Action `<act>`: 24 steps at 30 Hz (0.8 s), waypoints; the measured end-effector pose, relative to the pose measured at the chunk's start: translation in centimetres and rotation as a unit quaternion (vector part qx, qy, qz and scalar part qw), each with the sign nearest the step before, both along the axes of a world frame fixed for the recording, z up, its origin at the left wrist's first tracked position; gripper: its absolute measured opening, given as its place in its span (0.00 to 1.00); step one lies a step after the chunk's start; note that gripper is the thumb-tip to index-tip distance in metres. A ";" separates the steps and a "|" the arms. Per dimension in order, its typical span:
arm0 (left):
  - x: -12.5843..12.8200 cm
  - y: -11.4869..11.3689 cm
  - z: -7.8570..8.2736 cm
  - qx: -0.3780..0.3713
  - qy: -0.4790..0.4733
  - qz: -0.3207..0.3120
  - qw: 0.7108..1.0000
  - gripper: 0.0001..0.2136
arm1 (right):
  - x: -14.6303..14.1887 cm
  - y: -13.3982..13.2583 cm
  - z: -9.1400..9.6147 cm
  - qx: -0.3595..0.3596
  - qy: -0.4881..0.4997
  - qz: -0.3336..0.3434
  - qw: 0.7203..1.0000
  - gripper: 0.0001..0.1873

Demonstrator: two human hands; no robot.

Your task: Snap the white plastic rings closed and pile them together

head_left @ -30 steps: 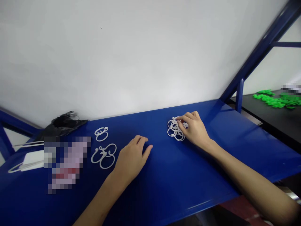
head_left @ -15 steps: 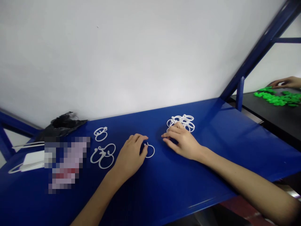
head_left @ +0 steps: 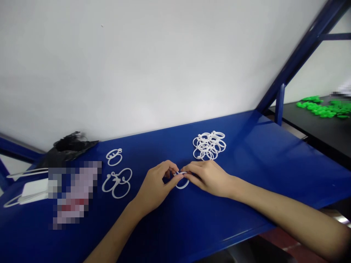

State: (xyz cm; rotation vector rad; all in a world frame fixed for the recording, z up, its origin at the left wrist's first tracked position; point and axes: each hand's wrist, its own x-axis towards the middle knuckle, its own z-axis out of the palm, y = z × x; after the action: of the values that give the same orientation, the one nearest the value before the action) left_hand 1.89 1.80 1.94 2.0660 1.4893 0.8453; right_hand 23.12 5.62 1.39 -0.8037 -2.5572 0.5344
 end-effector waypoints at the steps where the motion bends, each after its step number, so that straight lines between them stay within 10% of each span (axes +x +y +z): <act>1: 0.0 0.0 0.2 -0.007 -0.015 -0.004 1.000 0.06 | 0.0 0.0 0.0 -0.004 0.002 0.005 1.000 0.13; 24: 0.1 -0.4 -1.4 0.080 -0.046 -0.072 0.993 0.11 | -0.3 -0.9 -0.3 0.038 0.044 0.056 0.997 0.16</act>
State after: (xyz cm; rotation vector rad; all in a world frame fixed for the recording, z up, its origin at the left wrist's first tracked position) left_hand 2.04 1.41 0.56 2.1870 1.2427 1.0149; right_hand 22.86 4.76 1.08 -0.6014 -2.5352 0.4916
